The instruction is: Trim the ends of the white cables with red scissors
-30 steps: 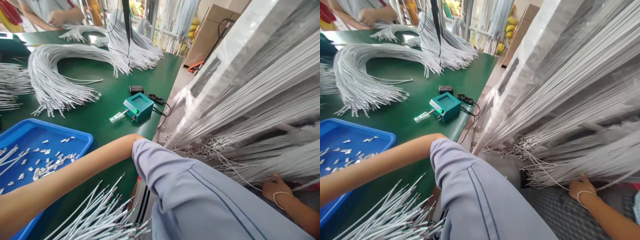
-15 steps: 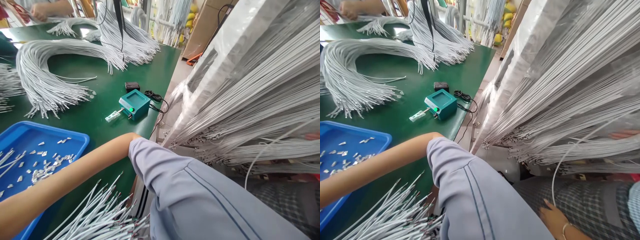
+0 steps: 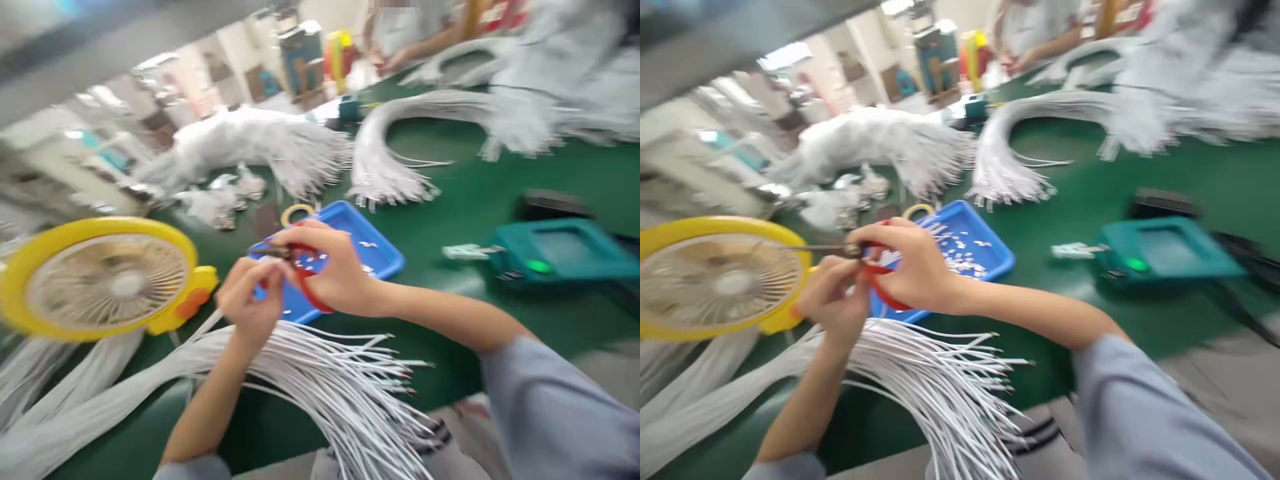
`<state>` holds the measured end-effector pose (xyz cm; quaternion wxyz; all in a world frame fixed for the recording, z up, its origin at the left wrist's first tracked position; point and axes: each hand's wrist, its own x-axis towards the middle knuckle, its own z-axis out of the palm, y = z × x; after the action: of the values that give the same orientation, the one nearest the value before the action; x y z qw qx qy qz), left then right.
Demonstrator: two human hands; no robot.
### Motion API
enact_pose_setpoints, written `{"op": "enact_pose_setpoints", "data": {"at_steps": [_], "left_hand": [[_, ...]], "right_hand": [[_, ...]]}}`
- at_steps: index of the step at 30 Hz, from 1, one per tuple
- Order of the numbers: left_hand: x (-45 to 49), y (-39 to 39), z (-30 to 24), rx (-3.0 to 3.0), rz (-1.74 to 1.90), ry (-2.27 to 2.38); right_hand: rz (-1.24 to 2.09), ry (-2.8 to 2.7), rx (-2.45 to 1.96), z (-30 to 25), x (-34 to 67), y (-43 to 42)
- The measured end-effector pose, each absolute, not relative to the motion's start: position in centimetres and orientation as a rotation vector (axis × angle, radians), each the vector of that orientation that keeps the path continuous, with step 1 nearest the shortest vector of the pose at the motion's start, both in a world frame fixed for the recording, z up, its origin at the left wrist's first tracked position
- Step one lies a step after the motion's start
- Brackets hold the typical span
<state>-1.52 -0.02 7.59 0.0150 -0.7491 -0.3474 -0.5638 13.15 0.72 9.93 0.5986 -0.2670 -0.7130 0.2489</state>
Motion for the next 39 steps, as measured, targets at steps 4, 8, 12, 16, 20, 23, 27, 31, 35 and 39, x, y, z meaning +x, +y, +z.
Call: {"op": "enact_pose_setpoints", "data": {"at_steps": [4,8,12,16,20,23,27,31,35,39], "left_hand": [[-2.7,0.3,8.0,-2.264,-1.753,-1.061],[-2.2,0.1,8.3,-2.319,-1.962,-1.325],[-2.6,-0.5,9.1,-2.462,-2.105,-1.504],[-2.6,-0.7,9.5,-2.573,-2.235,-1.617],[-2.5,-0.7,9.6,-2.699,-2.344,-1.66],[-2.6,-0.8,9.7,-2.792,-2.393,-1.651],[-2.7,-0.9,10.0,-2.873,-2.339,-1.68],[-2.5,-1.0,10.2,-2.847,-2.315,-1.745],[-2.3,-0.9,10.2,-2.791,-2.394,-1.747],[-2.0,-0.9,9.8,-2.639,-2.433,-1.818]], "right_hand": [[0.888,-1.553,-0.69,10.1,13.7,1.6],[0.933,-1.46,-0.783,11.5,14.1,1.4],[0.951,-1.488,-0.817,11.7,14.1,2.0],[1.032,-1.52,-0.764,11.5,14.2,2.2],[1.097,-1.529,-0.728,11.5,14.2,1.9],[1.173,-1.535,-0.661,11.4,14.1,1.9],[1.197,-1.549,-0.623,11.1,14.0,2.1],[1.177,-1.551,-0.652,11.1,14.1,2.2],[1.12,-1.562,-0.696,11.3,14.0,2.2],[1.085,-1.569,-0.768,11.5,13.9,2.0]]}}
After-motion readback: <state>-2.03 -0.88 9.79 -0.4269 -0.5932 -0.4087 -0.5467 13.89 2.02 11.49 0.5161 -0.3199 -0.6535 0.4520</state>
